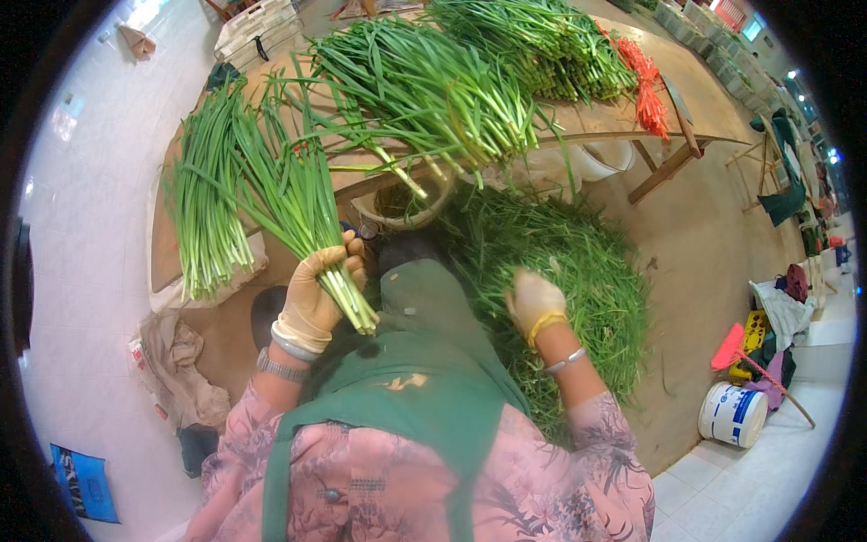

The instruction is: The person trims the root ends of green onions using a knife on a wooden table. They repeatedly pick up bunches, align the stems, cut the ends, and place the trimmed onions back on the table.

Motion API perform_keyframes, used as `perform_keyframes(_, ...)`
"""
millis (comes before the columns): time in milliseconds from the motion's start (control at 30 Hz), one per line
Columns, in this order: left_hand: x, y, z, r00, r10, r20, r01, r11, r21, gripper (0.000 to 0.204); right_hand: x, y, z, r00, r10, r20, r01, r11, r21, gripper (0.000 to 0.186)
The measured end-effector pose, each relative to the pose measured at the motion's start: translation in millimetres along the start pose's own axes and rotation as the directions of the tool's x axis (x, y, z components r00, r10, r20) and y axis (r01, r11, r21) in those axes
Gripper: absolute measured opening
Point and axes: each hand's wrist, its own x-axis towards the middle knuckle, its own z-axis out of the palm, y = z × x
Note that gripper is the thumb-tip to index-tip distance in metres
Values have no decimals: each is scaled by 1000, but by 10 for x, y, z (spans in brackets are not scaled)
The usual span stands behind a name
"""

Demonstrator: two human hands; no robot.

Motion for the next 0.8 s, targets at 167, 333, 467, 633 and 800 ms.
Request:
perform_keyframes(167,-60,167,59,933,11,360,86,964,-253,15,336,-1107,-859,827,-180,-532,411,840,355,37)
perform_keyframes(333,-299,423,252,873,131,469,-36,978,-206,35,466,-1316,-840,916,-182,-357,400,390,829,30)
perform_keyframes(467,-271,239,203,991,94,93,-99,994,47,43,-105,-1312,-621,879,-242,-411,475,371,798,21)
perform_keyframes(633,-124,-73,137,995,87,-54,-69,961,267,38,-418,-1207,-423,747,-432,-505,656,602,455,21)
perform_keyframes(800,-32,-203,143,966,164,-198,-65,901,429,29,-348,-1173,-333,918,-339,-204,358,491,795,24)
